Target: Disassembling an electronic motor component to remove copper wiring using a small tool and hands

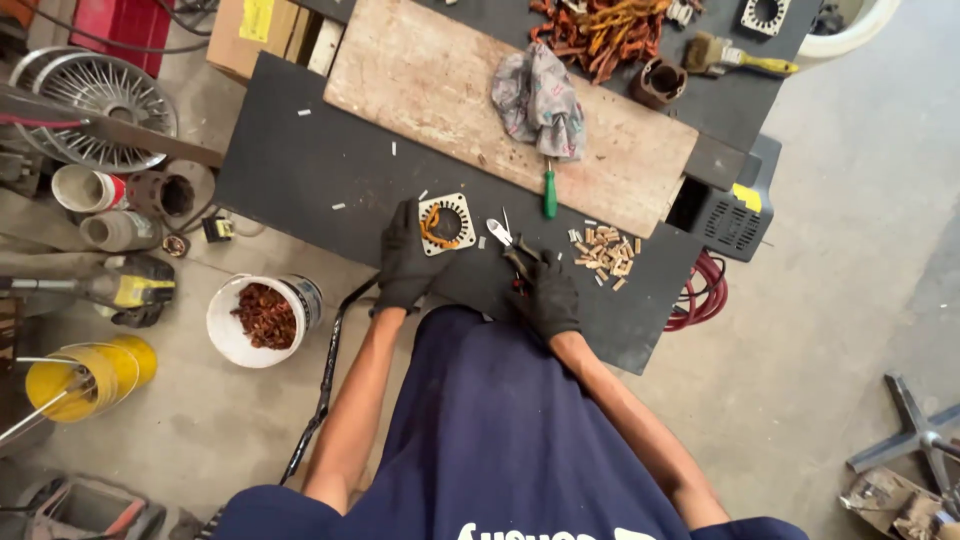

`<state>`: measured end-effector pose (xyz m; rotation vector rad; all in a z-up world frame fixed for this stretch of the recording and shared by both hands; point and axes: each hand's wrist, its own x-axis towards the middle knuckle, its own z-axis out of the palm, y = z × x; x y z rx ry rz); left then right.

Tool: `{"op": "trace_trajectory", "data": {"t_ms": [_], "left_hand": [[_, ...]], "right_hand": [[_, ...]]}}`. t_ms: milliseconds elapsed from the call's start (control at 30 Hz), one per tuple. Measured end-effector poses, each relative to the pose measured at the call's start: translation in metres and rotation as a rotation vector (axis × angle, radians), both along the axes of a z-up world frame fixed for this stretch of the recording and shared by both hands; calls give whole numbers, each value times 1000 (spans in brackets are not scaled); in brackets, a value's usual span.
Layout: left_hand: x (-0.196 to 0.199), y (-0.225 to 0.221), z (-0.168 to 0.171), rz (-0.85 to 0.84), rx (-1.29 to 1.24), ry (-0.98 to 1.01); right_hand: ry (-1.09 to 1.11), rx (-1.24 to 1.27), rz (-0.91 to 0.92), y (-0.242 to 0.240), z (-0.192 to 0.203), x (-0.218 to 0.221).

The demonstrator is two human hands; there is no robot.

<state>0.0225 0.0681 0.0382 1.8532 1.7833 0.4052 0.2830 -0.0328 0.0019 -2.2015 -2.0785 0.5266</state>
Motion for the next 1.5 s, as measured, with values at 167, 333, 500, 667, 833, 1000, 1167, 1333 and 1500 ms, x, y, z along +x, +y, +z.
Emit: {"op": "trace_trajectory", "data": {"t_ms": [167,333,500,667,833,1000,1167,1333,1500], "left_hand": [[0,37,-33,69,-255,76],[16,21,-38,159,-463,85],[46,1,-28,342,-437,54],[80,8,-61,450,-292,144],[55,12,-53,297,-365,125],[5,9,-20,76,-503,77],[-10,25,31,-395,-608,225],[-8,36,8,-606,-506,323],[9,13,-6,-528,531,599]], "right_hand": [[25,-44,48,9,-21,13],[-103,179,128,0,-58,15],[-71,94,31,19,-24,12],[375,-419,-270,62,40,15],[649,-505,-465,55,-4,35],[705,-562,-489,22,1,37],[648,-670,-264,11,12,8],[472,-589,-101,6,-5,-23],[202,-316,183,14,-5,-34]]}}
